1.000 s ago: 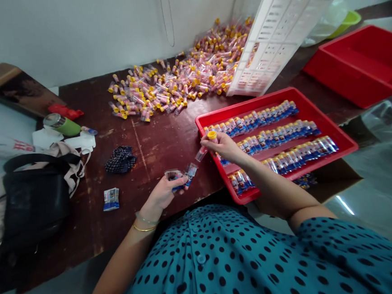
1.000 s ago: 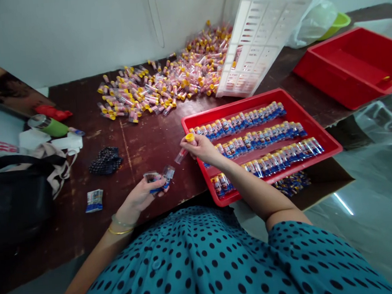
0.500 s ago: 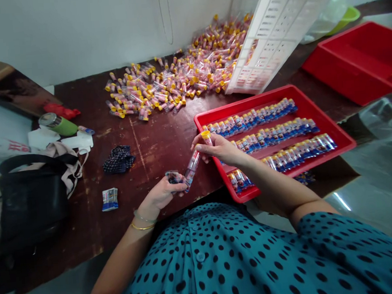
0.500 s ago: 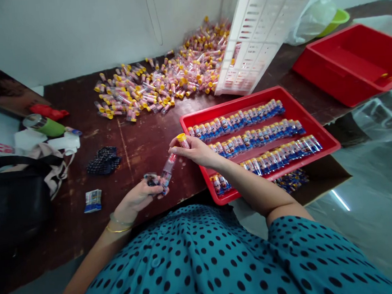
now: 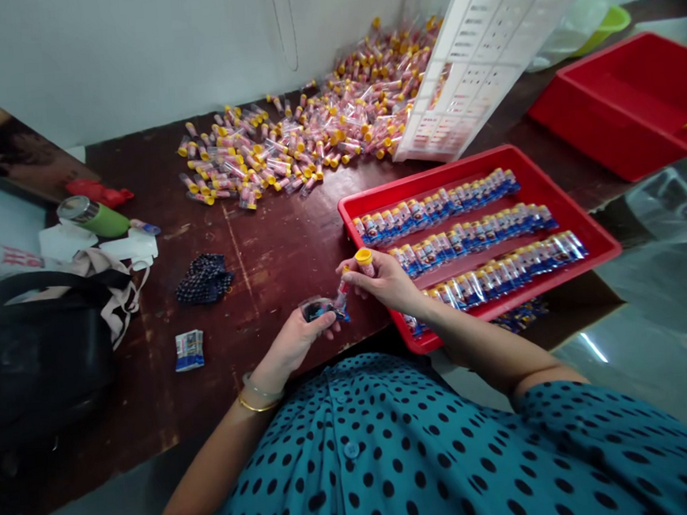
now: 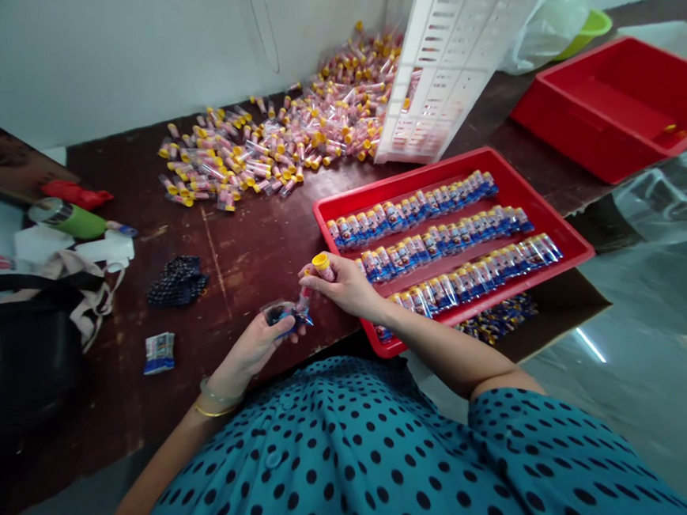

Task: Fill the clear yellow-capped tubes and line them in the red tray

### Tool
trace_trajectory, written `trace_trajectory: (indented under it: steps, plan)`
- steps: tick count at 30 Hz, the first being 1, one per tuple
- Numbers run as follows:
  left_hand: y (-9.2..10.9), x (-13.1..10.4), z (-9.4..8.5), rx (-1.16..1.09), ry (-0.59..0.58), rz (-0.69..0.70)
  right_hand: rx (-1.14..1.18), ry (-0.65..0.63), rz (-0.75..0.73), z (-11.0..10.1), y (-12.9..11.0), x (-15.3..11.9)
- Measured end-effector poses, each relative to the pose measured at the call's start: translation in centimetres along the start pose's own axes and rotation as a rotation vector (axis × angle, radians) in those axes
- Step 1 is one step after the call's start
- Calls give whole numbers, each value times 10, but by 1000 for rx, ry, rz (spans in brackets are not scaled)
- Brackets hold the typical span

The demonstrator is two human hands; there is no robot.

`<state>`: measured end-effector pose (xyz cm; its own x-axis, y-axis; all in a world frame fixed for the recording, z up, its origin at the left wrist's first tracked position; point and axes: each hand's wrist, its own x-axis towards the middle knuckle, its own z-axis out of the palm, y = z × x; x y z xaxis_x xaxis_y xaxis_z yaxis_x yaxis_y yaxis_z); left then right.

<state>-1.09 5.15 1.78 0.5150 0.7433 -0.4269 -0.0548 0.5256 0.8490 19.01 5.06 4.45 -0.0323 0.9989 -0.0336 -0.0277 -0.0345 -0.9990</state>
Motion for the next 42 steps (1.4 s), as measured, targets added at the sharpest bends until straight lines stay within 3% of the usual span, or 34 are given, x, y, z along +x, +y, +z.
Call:
trace_trajectory:
  steps: [5,10,14,19,27,34,42]
  plan:
    - [0,2,5,129,78,38,58,-2,62,1,6,-7]
    - [0,5,13,-7,4,21,82,-8,119,6,12,-15]
    - [-4,4,19,-117,-46,-49,98,61,122,5,18,-21]
    - [-7,4,21,-273,-14,-135,150,67,114,6,25,-30]
    - [5,4,23,-169,68,80,145,-15,-37,12,25,-40]
    - [6,6,23,-111,79,96,124,-49,-21,8,25,-36]
    - [10,14,26,-69,154,121,106,26,28,-1,25,-30]
